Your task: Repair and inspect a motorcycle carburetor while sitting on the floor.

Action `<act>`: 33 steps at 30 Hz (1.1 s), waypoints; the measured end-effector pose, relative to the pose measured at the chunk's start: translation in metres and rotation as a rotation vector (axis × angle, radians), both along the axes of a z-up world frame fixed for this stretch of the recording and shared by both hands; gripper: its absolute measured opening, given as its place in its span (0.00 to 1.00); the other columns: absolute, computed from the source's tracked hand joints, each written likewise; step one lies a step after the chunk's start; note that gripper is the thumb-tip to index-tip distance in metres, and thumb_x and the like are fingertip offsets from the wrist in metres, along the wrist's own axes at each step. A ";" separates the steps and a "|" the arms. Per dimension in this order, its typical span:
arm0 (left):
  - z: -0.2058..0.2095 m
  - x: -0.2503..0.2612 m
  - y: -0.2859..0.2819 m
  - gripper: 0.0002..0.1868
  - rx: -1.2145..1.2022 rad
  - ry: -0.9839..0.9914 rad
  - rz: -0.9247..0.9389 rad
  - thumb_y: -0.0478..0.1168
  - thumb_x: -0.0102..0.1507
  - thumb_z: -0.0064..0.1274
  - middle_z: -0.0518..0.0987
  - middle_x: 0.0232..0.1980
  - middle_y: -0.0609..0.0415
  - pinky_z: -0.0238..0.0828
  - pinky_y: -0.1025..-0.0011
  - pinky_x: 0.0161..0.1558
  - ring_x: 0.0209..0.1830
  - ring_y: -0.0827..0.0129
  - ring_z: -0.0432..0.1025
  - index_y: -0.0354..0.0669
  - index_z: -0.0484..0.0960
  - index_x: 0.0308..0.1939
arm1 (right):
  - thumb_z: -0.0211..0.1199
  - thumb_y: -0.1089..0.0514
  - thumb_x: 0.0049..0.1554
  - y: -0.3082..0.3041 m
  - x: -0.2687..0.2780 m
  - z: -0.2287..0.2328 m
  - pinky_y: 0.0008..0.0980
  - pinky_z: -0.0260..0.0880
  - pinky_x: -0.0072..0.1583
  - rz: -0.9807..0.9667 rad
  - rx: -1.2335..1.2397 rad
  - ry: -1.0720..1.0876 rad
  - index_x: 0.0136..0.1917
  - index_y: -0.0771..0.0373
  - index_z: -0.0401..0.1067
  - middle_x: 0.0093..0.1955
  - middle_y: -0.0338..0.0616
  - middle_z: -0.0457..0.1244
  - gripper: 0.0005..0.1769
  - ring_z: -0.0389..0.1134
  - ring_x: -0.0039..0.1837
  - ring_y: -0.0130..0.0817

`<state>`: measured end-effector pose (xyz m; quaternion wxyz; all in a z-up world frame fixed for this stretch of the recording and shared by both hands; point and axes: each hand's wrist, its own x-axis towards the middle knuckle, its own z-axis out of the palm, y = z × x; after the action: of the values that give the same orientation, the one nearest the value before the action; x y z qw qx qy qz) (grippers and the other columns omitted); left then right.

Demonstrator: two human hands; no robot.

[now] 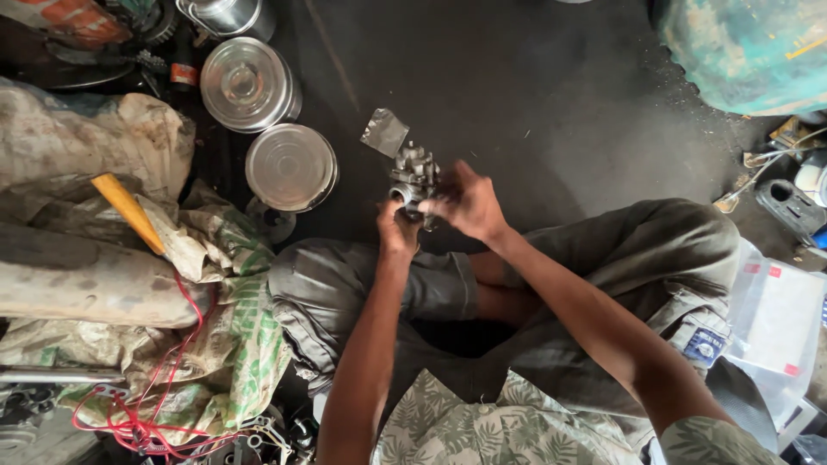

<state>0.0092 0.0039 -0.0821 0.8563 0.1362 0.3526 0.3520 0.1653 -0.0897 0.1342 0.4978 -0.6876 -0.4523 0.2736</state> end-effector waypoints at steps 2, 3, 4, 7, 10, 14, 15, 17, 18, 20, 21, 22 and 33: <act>0.016 0.000 -0.001 0.26 0.047 -0.002 -0.012 0.47 0.56 0.56 0.77 0.55 0.54 0.70 0.57 0.51 0.54 0.62 0.71 0.48 0.74 0.58 | 0.76 0.47 0.52 0.003 0.003 -0.014 0.32 0.76 0.40 0.032 -0.118 0.178 0.50 0.72 0.72 0.38 0.48 0.71 0.27 0.74 0.38 0.32; 0.024 0.001 -0.002 0.25 0.093 -0.004 -0.026 0.46 0.55 0.56 0.77 0.54 0.55 0.71 0.56 0.51 0.54 0.63 0.72 0.48 0.73 0.57 | 0.73 0.46 0.54 0.004 0.004 -0.021 0.30 0.76 0.39 0.062 -0.237 0.355 0.51 0.73 0.76 0.37 0.48 0.72 0.26 0.74 0.36 0.29; 0.031 0.001 -0.003 0.25 0.094 -0.007 -0.025 0.46 0.55 0.56 0.77 0.54 0.55 0.71 0.56 0.51 0.54 0.63 0.72 0.48 0.73 0.57 | 0.73 0.46 0.54 0.003 0.004 -0.019 0.30 0.76 0.39 0.063 -0.237 0.352 0.51 0.73 0.76 0.37 0.48 0.72 0.26 0.74 0.36 0.29; 0.047 0.000 -0.006 0.26 0.157 -0.122 -0.095 0.45 0.57 0.56 0.76 0.56 0.54 0.72 0.55 0.58 0.58 0.62 0.72 0.47 0.74 0.59 | 0.73 0.47 0.53 -0.001 0.006 -0.013 0.32 0.75 0.38 0.050 -0.260 0.306 0.51 0.73 0.74 0.35 0.49 0.71 0.26 0.74 0.35 0.31; 0.080 0.003 -0.006 0.26 0.051 -0.203 -0.168 0.47 0.61 0.56 0.77 0.57 0.47 0.70 0.52 0.54 0.55 0.54 0.72 0.43 0.75 0.61 | 0.77 0.53 0.51 -0.002 0.013 -0.007 0.37 0.72 0.39 0.050 -0.080 -0.075 0.49 0.72 0.77 0.35 0.51 0.71 0.21 0.73 0.36 0.34; 0.112 0.001 -0.006 0.26 0.141 -0.291 -0.198 0.45 0.57 0.53 0.78 0.59 0.48 0.72 0.45 0.59 0.61 0.53 0.71 0.46 0.76 0.60 | 0.80 0.53 0.47 -0.002 0.019 -0.001 0.38 0.71 0.38 0.127 -0.051 -0.231 0.46 0.70 0.73 0.34 0.51 0.69 0.23 0.73 0.35 0.40; 0.099 -0.002 -0.004 0.23 0.155 -0.362 -0.194 0.43 0.57 0.53 0.78 0.60 0.47 0.72 0.44 0.62 0.64 0.52 0.71 0.45 0.76 0.57 | 0.81 0.54 0.47 -0.003 0.021 -0.001 0.39 0.71 0.37 0.175 -0.006 -0.266 0.47 0.69 0.72 0.34 0.51 0.68 0.24 0.72 0.34 0.42; 0.088 -0.003 0.001 0.17 0.108 -0.434 -0.170 0.46 0.59 0.53 0.79 0.59 0.48 0.72 0.40 0.62 0.64 0.51 0.72 0.47 0.76 0.50 | 0.79 0.55 0.48 -0.008 0.024 0.003 0.40 0.72 0.39 0.206 0.022 -0.316 0.49 0.69 0.71 0.37 0.52 0.69 0.23 0.72 0.37 0.44; 0.082 -0.003 0.004 0.13 0.064 -0.505 -0.144 0.50 0.61 0.54 0.79 0.59 0.48 0.72 0.36 0.62 0.64 0.51 0.73 0.49 0.76 0.44 | 0.77 0.57 0.49 -0.010 0.025 0.005 0.41 0.73 0.41 0.241 0.051 -0.365 0.50 0.68 0.70 0.41 0.53 0.69 0.22 0.73 0.40 0.46; 0.105 0.000 0.008 0.26 -0.060 -0.407 -0.122 0.59 0.63 0.52 0.80 0.59 0.44 0.73 0.43 0.60 0.61 0.51 0.74 0.41 0.79 0.52 | 0.77 0.59 0.48 -0.013 0.025 0.009 0.45 0.72 0.45 0.286 0.066 -0.442 0.51 0.67 0.71 0.44 0.54 0.68 0.21 0.71 0.45 0.50; 0.116 0.002 0.010 0.40 -0.182 -0.305 -0.099 0.68 0.65 0.51 0.81 0.60 0.40 0.75 0.50 0.58 0.58 0.50 0.76 0.33 0.81 0.60 | 0.76 0.62 0.47 -0.014 0.025 0.012 0.49 0.72 0.50 0.333 0.082 -0.515 0.52 0.66 0.71 0.47 0.55 0.67 0.21 0.70 0.49 0.54; 0.096 0.001 0.010 0.40 -0.182 -0.307 -0.100 0.68 0.65 0.51 0.81 0.60 0.40 0.75 0.50 0.58 0.58 0.50 0.76 0.33 0.81 0.60 | 0.76 0.62 0.47 -0.016 0.025 0.011 0.49 0.72 0.50 0.332 0.081 -0.518 0.52 0.66 0.71 0.47 0.55 0.67 0.21 0.70 0.49 0.54; 0.124 0.013 -0.004 0.26 0.294 -0.183 -0.014 0.38 0.63 0.57 0.78 0.55 0.51 0.74 0.64 0.54 0.53 0.64 0.74 0.41 0.73 0.66 | 0.65 0.61 0.55 -0.031 0.019 -0.015 0.38 0.78 0.62 -0.008 0.024 0.146 0.61 0.65 0.69 0.55 0.48 0.71 0.21 0.75 0.61 0.40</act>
<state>0.0217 -0.0003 0.0419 0.8581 0.2295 0.2169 0.4049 0.1846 -0.1212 0.1196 0.5390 -0.6615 -0.4151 0.3156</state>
